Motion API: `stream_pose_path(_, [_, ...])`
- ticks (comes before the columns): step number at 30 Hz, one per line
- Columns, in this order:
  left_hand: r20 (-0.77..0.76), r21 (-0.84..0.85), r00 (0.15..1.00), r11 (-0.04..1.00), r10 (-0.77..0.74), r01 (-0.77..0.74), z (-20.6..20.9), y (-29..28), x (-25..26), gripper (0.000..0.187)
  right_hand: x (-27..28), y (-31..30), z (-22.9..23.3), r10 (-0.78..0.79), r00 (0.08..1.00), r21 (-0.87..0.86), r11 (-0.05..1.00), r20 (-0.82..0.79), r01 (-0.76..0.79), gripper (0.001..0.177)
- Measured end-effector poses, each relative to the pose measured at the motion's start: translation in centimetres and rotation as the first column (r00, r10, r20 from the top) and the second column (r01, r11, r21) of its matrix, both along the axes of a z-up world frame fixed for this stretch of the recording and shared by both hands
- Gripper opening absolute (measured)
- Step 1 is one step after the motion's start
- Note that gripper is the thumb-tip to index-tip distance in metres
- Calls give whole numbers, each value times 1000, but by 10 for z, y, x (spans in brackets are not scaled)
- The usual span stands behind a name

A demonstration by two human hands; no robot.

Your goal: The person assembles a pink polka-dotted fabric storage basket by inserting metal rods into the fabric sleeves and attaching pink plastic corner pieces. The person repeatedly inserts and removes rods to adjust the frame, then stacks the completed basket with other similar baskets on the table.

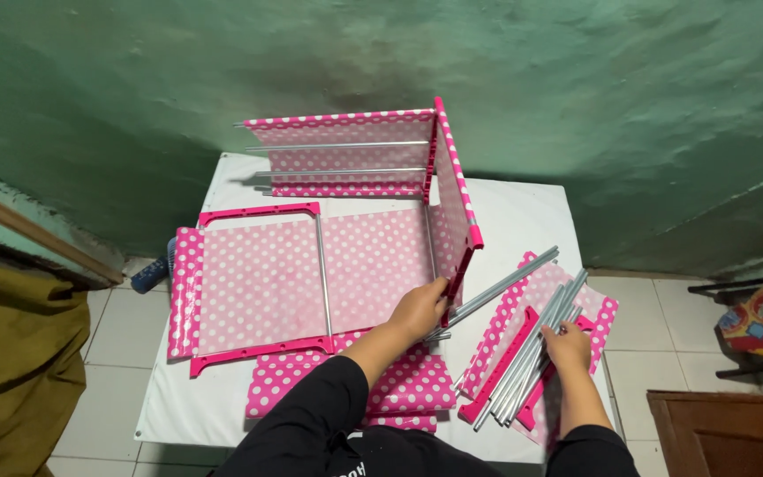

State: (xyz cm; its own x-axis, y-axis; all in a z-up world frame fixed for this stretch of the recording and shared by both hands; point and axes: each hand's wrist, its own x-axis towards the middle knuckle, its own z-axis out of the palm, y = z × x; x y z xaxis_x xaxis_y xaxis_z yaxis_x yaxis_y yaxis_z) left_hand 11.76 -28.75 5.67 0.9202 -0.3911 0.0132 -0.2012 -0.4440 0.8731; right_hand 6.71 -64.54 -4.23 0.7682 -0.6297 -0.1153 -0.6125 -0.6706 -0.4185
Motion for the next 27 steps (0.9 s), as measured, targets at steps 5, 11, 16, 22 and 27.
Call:
stream_pose_path(5, [66, 35, 997, 999, -27, 25, -17, 3, -9, 17, 32, 27, 60, 72, 950, 282, 946, 304, -162, 47])
stream_pose_path(11, [131, 66, 991, 997, -43, 34, -53, -1, -31, 16, 125, 133, 164, 335, 905, 593, 684, 262, -425, 46])
stream_pose_path(16, [59, 175, 991, 978, -123, 111, -77, 21, -29, 21, 148, 199, 196, 418, 897, 582, 699, 141, -417, 33])
stream_pose_path(22, [187, 391, 982, 914, 37, -109, -92, 143, -64, 33, 105, 201, 209, 492, 819, -43, 863, 296, -503, 31])
stream_pose_path(27, [223, 481, 973, 861, 61, -165, -83, 181, -93, 39, 58, 189, 244, 317, 797, 217, 851, 514, -479, 28])
